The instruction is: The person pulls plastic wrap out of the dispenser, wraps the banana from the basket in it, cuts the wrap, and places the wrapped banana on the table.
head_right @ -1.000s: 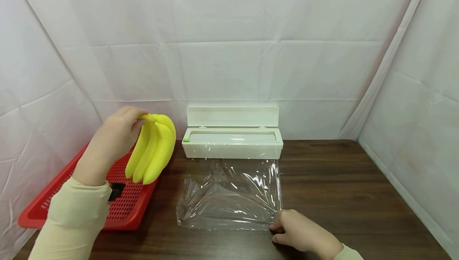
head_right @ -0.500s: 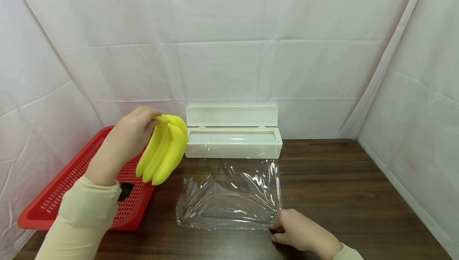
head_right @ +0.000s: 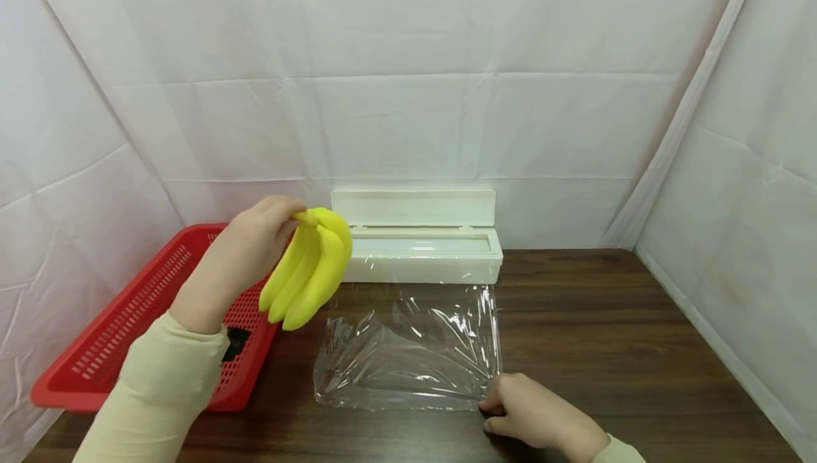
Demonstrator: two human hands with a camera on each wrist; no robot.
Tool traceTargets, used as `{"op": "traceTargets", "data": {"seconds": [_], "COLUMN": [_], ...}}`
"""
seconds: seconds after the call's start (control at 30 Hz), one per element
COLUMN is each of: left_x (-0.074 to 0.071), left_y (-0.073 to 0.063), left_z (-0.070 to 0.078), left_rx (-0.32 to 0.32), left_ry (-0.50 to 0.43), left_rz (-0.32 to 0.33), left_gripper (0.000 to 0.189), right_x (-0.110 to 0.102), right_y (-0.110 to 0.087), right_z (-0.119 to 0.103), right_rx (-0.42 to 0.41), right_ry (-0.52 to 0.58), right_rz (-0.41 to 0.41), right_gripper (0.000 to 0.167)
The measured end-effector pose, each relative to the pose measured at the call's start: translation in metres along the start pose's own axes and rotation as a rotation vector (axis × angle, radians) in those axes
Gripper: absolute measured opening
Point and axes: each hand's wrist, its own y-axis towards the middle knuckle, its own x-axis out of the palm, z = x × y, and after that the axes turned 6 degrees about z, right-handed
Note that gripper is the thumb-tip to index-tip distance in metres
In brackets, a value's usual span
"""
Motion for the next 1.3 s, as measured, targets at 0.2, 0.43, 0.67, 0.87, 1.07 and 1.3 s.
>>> {"op": "traceTargets", "data": {"seconds": [0.2,0.43,0.67,0.87,1.07,1.3], "left_x": [0.006,0.014,0.018,0.028,0.039,0.051], "left_y": [-0.001,-0.003,-0.003,-0.004,-0.005,-0.006], "left_z": [0.005,0.011,0.018,0.022,0.028,0.034], "left_rx": [0.005,-0.021,-0.03,0.033,0.106,0.135], "left_ry": [-0.021,-0.021,-0.021,0.003,0.007,-0.028], "left_rz": [-0.02,-0.09,-0.165,-0.152,-0.114,-0.135], "left_gripper": [0.015,0.021,0.028,0.024,0.023,0.025], "right_x": [0.0,0.0,0.0,-0.001,0.0,-0.001], "right_y": [0.0,0.001,0.001,0.001,0.0,-0.001], "right_z": [-0.002,-0.003,-0.003,-0.003,-0.002,-0.003], "right_rx": [-0.005,0.0,-0.013,-0.021,-0.028,-0.019], "right_ry": [-0.001,-0.004,-0.018,-0.025,-0.019,-0.018], "right_rz": [0.002,-0.003,0.003,0.011,0.011,0.01], "right_gripper": [0.025,0.026,0.025,0.024,0.024,0.024]}}
